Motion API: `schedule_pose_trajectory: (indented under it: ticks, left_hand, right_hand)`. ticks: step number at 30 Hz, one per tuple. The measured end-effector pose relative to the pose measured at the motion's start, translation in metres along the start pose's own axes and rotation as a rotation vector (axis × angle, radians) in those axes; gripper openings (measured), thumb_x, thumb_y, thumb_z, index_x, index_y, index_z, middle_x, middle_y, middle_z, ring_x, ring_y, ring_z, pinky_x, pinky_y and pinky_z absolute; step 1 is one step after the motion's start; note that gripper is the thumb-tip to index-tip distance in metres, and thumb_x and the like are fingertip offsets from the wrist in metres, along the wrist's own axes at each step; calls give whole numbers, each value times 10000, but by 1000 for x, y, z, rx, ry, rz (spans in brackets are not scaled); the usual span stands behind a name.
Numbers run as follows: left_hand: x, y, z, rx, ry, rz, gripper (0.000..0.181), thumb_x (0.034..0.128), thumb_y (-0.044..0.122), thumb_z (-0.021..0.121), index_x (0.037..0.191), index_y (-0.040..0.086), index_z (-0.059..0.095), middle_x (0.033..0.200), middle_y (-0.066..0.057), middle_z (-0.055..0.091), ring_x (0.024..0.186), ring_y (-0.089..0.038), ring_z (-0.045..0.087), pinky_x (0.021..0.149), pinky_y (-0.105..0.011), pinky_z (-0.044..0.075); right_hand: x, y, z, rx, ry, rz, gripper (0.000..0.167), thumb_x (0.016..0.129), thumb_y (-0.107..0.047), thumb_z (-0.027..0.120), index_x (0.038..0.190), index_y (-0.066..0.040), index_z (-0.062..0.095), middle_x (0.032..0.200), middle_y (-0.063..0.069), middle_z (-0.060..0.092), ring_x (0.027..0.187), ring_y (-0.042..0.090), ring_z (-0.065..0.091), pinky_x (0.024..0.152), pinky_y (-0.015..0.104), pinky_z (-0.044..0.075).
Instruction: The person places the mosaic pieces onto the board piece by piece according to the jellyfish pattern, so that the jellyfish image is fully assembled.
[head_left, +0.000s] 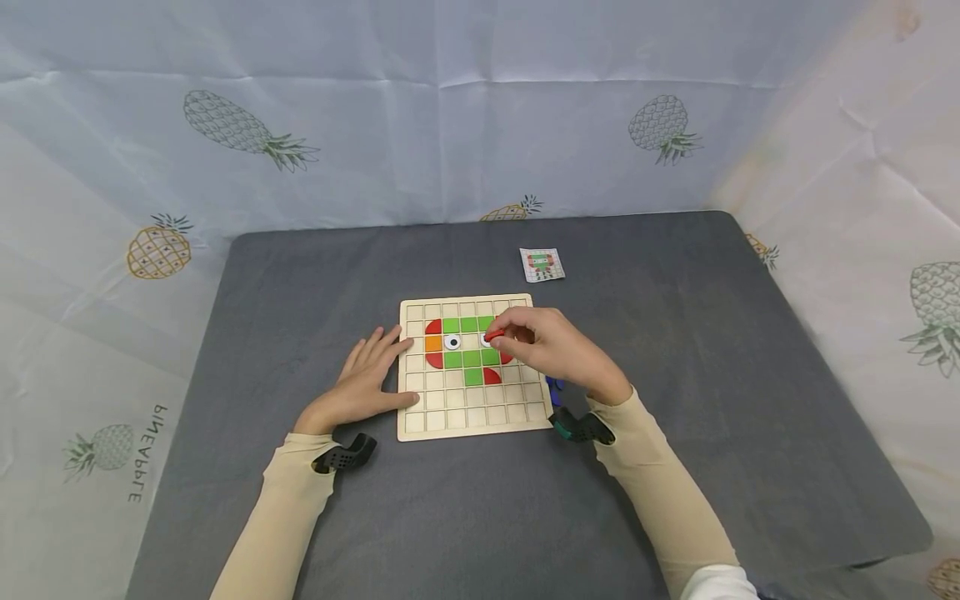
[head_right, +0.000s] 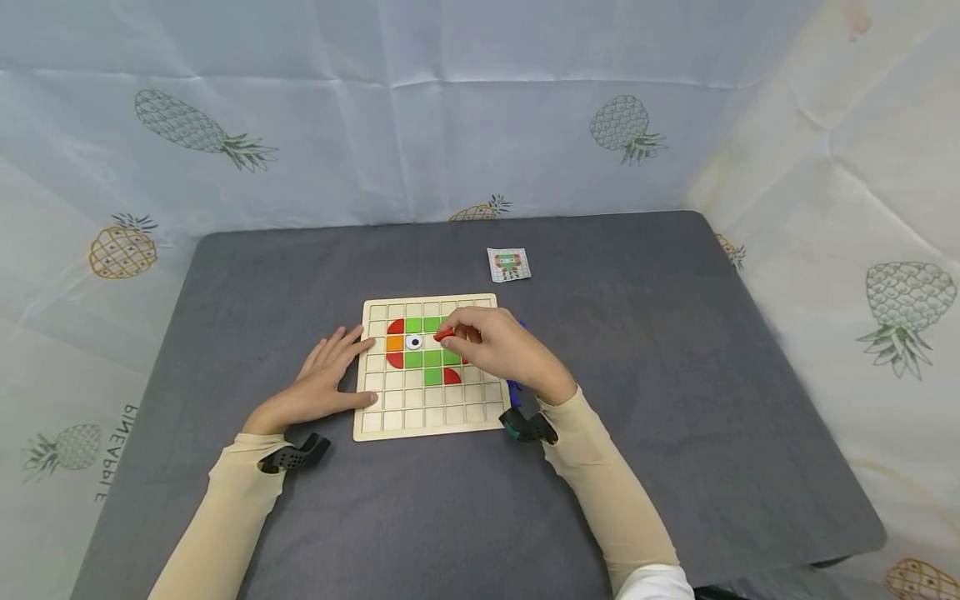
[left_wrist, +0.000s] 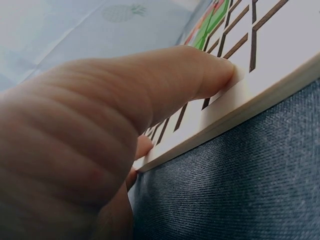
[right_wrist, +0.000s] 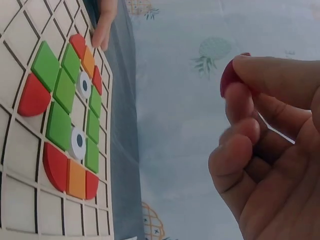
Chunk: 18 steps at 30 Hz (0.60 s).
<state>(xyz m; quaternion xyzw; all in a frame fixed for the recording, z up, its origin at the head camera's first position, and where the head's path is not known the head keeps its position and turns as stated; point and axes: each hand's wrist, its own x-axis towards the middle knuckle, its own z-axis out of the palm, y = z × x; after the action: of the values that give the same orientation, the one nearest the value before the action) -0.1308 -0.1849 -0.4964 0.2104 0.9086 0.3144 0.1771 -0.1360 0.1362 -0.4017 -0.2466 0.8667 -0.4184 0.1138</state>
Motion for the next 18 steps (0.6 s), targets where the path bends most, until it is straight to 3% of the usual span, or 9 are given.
schedule_pose_trajectory:
  ticks: [6,12,18]
  left_hand:
    - [0,0,0,-5,4,11,910,887,428,730,1615,151,261,1726,-102,54,1595,-355,-54,1266,-569,-57]
    - [0,-1,1,3,3,0,916,882,437,733,1615,156,260,1727,-96,52,1596,-348,-53,1269,-563,-61]
    - [2,-2,2,4,3,-9,909,880,428,733,1613,160,267,1728,-87,55,1596,-344,-49,1270,-558,-63]
  right_hand:
    - [5,0,10,89,-12,11,83,989,-169,662,1054,-122,645,972,123,735,777,334,677,688,307,531]
    - [12,4,18,186,-23,23,108,984,-139,653,1068,-100,596,1036,163,754,871,362,708,748,337,536]
    - [19,6,24,289,-65,21,219,1028,-112,573,1231,-42,533,1064,238,745,960,391,738,880,442,604]
